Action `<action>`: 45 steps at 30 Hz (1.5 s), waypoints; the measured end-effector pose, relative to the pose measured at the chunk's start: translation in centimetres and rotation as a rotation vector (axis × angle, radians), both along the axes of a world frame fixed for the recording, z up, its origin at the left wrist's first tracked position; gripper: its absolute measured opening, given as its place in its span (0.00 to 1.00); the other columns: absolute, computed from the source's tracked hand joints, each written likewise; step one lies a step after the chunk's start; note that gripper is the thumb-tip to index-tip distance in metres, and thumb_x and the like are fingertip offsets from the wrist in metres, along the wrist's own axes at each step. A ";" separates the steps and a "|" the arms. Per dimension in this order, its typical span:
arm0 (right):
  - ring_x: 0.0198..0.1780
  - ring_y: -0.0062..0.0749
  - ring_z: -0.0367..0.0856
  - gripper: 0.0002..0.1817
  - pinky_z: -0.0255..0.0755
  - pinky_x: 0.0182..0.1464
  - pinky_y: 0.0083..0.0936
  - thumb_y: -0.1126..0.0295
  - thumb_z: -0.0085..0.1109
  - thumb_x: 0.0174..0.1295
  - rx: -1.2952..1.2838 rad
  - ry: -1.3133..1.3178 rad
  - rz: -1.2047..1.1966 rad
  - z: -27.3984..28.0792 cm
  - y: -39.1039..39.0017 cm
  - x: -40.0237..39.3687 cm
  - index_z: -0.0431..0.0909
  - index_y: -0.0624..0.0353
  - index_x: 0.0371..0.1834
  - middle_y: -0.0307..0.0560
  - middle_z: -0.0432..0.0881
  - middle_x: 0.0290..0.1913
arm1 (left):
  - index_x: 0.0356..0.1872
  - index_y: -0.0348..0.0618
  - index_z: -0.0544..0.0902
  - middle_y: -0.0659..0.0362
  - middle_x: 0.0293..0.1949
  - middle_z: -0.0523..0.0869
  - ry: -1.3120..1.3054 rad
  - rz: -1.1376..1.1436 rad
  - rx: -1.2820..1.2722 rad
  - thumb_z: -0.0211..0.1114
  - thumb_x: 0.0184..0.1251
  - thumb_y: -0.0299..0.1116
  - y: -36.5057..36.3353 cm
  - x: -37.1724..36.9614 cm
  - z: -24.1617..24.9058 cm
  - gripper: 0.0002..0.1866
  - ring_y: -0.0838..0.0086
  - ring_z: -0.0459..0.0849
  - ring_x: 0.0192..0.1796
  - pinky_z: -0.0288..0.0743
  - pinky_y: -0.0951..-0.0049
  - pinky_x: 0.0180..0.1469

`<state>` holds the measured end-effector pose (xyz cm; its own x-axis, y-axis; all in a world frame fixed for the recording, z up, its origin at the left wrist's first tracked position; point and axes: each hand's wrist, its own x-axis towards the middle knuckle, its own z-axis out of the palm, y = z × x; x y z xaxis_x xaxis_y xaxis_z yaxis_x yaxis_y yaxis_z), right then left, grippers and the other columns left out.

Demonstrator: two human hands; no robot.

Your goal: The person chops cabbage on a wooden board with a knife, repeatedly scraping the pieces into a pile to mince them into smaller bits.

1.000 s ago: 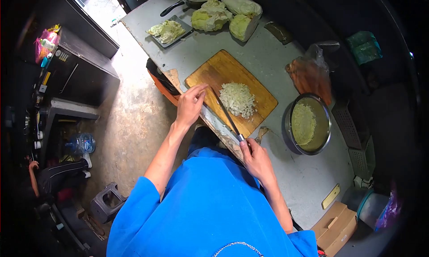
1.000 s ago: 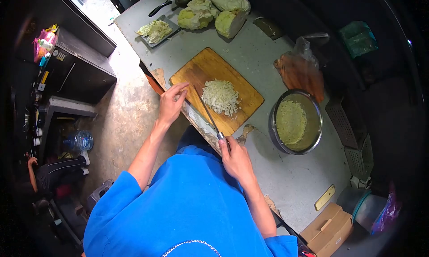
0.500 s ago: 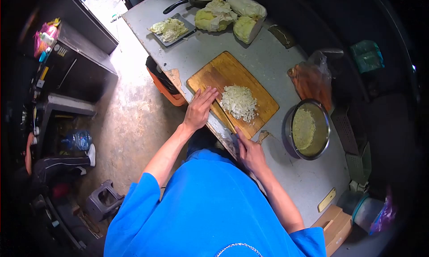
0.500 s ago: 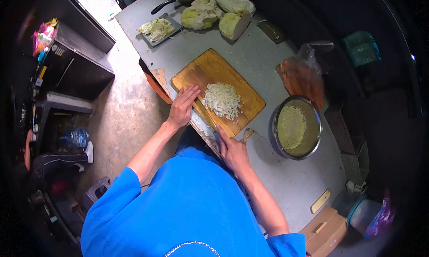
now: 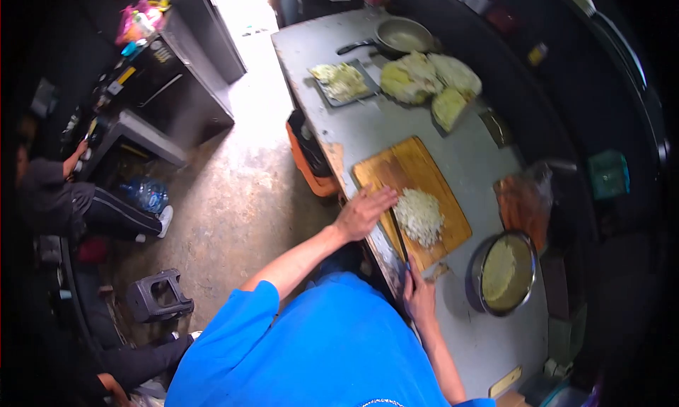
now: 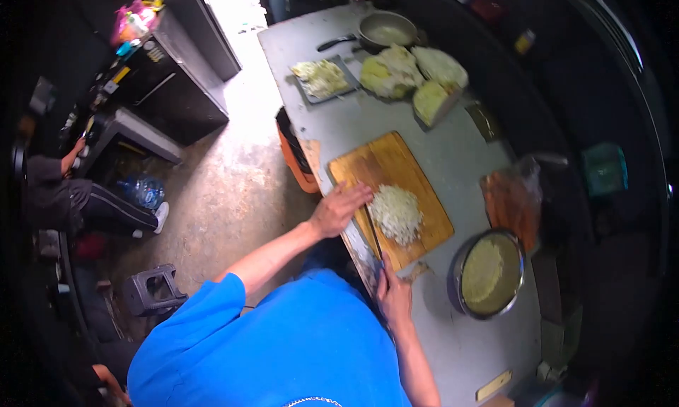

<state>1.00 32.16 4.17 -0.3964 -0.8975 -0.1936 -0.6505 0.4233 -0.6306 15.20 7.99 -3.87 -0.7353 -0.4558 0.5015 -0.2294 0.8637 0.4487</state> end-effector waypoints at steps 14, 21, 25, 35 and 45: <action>0.22 0.27 0.69 0.22 0.69 0.28 0.35 0.68 0.53 0.77 -0.087 -0.010 0.005 1.6 -0.5 -0.8 0.78 0.52 0.73 0.61 0.76 0.22 | 0.74 0.47 0.76 0.58 0.77 0.74 0.054 0.025 0.033 0.60 0.67 0.24 0.4 0.1 -0.8 0.31 0.67 0.67 0.81 0.55 0.51 0.84; 0.27 0.32 0.80 0.23 0.78 0.38 0.34 0.71 0.54 0.77 -0.032 -0.015 0.057 5.5 -2.3 0.5 0.77 0.57 0.73 0.68 0.89 0.48 | 0.72 0.46 0.78 0.57 0.76 0.75 0.119 0.073 0.051 0.61 0.65 0.22 0.5 0.0 -1.2 0.31 0.64 0.69 0.80 0.61 0.51 0.82; 0.31 0.30 0.83 0.23 0.77 0.39 0.32 0.72 0.54 0.76 -0.175 -0.036 0.006 -1.4 0.4 0.5 0.77 0.57 0.73 0.63 0.90 0.40 | 0.68 0.47 0.81 0.58 0.75 0.77 0.128 0.059 0.044 0.61 0.64 0.21 0.7 -0.2 -1.0 0.29 0.65 0.71 0.80 0.63 0.51 0.82; 0.33 0.49 0.91 0.24 0.80 0.38 0.39 0.71 0.54 0.76 -0.024 -0.051 -0.016 1.8 -0.1 0.4 0.76 0.51 0.74 0.68 0.88 0.37 | 0.64 0.47 0.84 0.59 0.71 0.81 0.129 0.041 0.060 0.62 0.62 0.21 0.6 0.0 -0.4 0.26 0.64 0.73 0.78 0.65 0.49 0.80; 0.38 0.56 0.91 0.25 0.80 0.42 0.39 0.70 0.52 0.76 0.069 -0.063 0.017 6.4 -1.7 0.4 0.75 0.46 0.75 0.70 0.86 0.38 | 0.62 0.41 0.84 0.55 0.66 0.84 0.232 -0.015 -0.115 0.60 0.61 0.22 -0.4 0.0 -0.6 0.25 0.56 0.79 0.72 0.73 0.53 0.74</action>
<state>1.41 30.45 10.53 -0.3665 -0.8874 -0.2795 -0.6174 0.4567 -0.6404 15.24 7.55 -4.49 -0.6005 -0.3759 0.7058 -0.1187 0.9147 0.3862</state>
